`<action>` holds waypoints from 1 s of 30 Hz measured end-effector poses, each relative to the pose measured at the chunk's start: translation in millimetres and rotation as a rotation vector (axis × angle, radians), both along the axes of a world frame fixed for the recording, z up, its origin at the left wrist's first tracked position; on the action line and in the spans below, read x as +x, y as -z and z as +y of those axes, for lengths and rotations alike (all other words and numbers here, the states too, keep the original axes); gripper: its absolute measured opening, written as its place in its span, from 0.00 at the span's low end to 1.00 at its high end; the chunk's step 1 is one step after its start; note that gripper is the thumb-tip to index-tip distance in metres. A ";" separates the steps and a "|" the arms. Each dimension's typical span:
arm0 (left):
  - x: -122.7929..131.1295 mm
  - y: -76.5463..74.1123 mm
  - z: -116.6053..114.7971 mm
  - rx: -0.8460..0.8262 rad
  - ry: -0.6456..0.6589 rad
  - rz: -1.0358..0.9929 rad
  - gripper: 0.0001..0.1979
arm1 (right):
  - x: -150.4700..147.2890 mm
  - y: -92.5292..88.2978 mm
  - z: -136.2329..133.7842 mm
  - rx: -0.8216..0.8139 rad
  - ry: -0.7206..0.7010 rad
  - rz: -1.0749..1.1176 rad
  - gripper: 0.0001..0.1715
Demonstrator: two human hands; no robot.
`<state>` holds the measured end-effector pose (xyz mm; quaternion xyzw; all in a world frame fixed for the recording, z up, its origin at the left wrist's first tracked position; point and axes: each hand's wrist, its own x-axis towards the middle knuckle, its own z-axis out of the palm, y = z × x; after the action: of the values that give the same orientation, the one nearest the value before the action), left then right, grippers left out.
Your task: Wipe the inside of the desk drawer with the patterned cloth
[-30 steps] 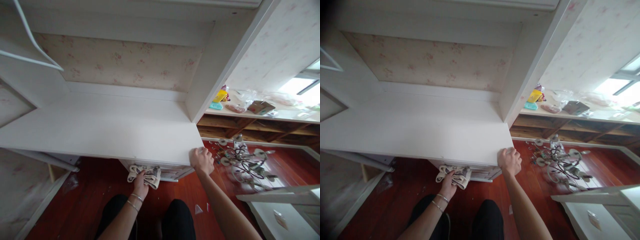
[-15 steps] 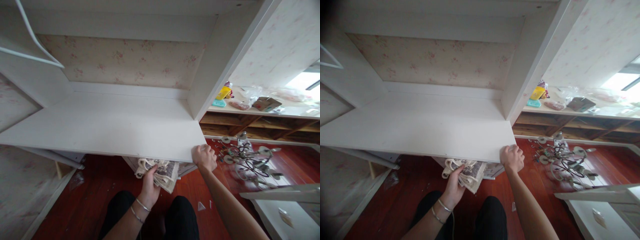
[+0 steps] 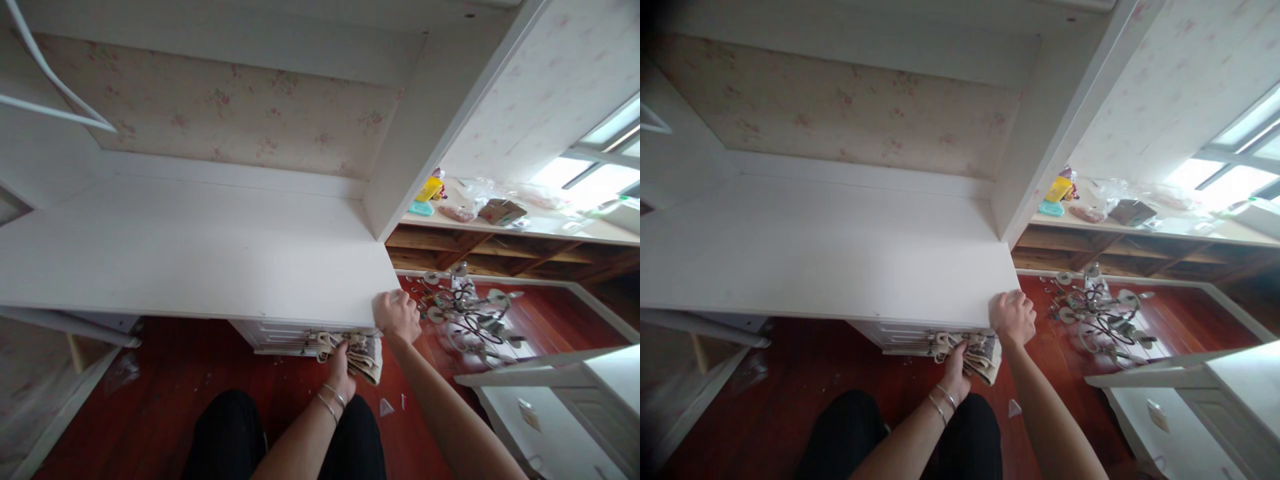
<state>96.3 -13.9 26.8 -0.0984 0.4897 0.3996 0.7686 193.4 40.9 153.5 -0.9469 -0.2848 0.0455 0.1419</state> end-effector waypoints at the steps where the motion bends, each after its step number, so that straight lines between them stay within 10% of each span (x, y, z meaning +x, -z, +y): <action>1: -9.5 6.3 2.4 -0.005 -0.022 0.018 0.10 | 0.1 0.2 0.3 -0.003 0.003 0.005 0.31; 9: -128.2 20.3 29.8 0.035 -0.227 0.301 0.09 | -0.3 1.3 1.7 -0.005 0.022 -0.007 0.31; 16: -200.3 -32.3 39.0 0.136 -0.344 0.428 0.15 | 0.0 2.6 -1.1 0.011 0.001 -0.007 0.32; 23: -191.0 -101.8 23.0 0.286 -0.312 0.322 0.17 | -0.9 1.8 -2.6 0.006 -0.013 -0.006 0.33; 30: -108.6 -107.6 0.4 0.292 -0.153 0.077 0.12 | -0.3 0.6 -1.9 0.005 -0.013 0.000 0.30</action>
<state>-12.3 -13.5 134.5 -0.0075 0.4467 0.5274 0.7226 193.1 39.0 152.9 -0.9447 -0.2910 0.0458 0.1441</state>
